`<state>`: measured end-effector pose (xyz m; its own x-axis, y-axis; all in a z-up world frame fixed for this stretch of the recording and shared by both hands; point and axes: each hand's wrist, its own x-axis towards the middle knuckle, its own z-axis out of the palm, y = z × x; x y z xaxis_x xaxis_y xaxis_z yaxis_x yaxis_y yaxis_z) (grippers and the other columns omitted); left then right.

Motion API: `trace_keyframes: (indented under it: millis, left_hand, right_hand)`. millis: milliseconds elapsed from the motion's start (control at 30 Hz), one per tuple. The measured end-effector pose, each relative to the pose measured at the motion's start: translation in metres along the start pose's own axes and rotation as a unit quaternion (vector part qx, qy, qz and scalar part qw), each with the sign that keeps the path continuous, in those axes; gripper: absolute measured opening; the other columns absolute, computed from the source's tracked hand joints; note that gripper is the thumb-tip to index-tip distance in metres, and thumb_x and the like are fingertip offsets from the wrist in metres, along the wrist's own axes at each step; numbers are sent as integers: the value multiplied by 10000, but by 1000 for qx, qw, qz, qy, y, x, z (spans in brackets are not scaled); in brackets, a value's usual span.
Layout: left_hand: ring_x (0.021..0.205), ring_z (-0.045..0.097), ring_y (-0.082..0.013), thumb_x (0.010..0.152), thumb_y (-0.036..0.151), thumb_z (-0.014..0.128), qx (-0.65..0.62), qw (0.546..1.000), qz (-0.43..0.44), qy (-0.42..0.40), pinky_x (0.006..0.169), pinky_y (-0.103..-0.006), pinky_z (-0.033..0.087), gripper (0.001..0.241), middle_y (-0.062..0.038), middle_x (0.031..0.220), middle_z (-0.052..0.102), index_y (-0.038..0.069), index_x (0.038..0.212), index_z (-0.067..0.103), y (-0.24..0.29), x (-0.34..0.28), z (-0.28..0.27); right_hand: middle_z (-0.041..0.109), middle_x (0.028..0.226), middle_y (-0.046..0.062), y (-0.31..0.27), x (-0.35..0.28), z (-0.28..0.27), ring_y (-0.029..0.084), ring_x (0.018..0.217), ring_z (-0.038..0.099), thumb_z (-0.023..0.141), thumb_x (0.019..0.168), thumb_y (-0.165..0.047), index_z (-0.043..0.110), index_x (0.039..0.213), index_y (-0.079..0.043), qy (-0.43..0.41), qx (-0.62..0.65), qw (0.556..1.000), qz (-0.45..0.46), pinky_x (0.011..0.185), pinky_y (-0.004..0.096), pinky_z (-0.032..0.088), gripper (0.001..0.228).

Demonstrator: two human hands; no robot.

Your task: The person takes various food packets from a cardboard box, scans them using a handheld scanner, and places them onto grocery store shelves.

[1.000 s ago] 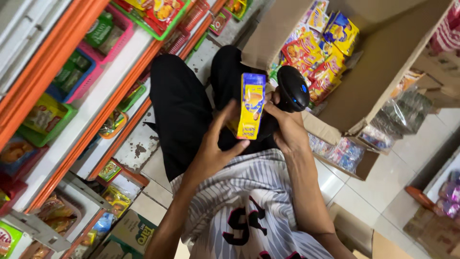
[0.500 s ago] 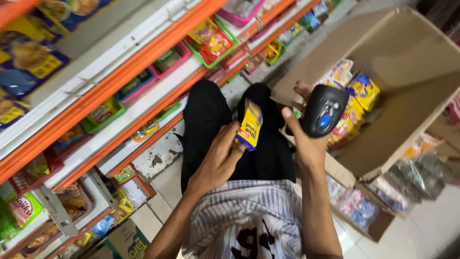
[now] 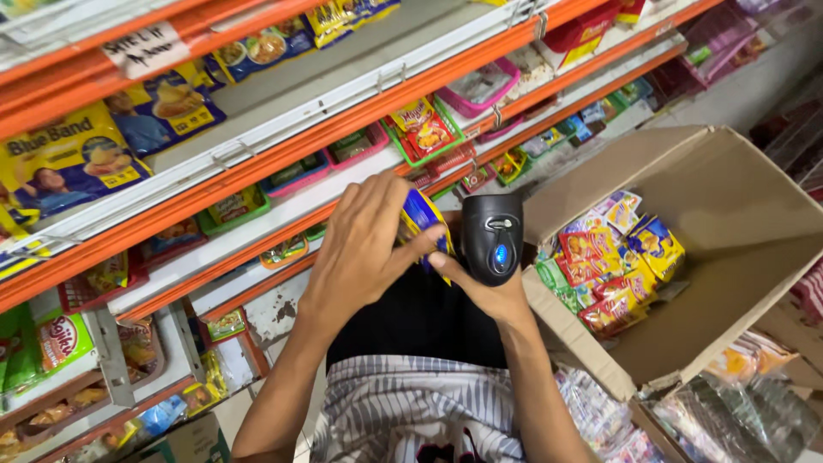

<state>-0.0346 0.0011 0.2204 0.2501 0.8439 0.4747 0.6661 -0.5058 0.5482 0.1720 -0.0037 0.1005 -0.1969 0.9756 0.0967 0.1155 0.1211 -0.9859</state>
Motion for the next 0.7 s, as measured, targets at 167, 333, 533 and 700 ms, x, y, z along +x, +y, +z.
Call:
trace_keyframes:
  millis: [167, 333, 533, 700]
  left_hand:
    - [1068, 555, -473, 994, 371, 670, -113, 985, -116, -60, 838, -514, 463, 557, -251, 1176, 551, -49, 1306, 480, 3, 8, -12]
    - [1138, 619, -373, 904, 288, 751, -166, 983, -40, -74, 911, -446, 526, 549, -221, 1272, 548, -17, 1308, 537, -10, 13, -28]
    - [1085, 687, -254, 861, 154, 812, -190, 979, -1, -74, 927, -370, 564, 536, -119, 1292, 670, 70, 1353, 619, -23, 18, -47]
    - [1071, 721, -156, 869, 66, 785, -264, 960, -86, -44, 962, -334, 620, 577, -118, 1261, 740, 99, 1419, 612, -53, 36, -53]
  right_hand:
    - [590, 1333, 24, 29, 15, 21, 152, 1228, 564, 808, 900, -118, 543, 1435, -65, 24, 181, 983, 32, 1053, 345, 476, 599]
    - [621, 1276, 37, 7, 35, 23, 173, 1156, 615, 718, 923, -289, 522, 1441, -124, 52, 400, 900, 165, 967, 381, 525, 578]
    - [657, 1089, 45, -31, 73, 8, 215, 961, 678, 769, 862, -212, 582, 1286, -90, 22, 369, 919, 138, 811, 428, 584, 479]
    - [563, 941, 19, -50, 136, -4, 198, 835, 644, 850, 861, -67, 544, 1087, -76, 18, 319, 945, 70, 681, 402, 538, 381]
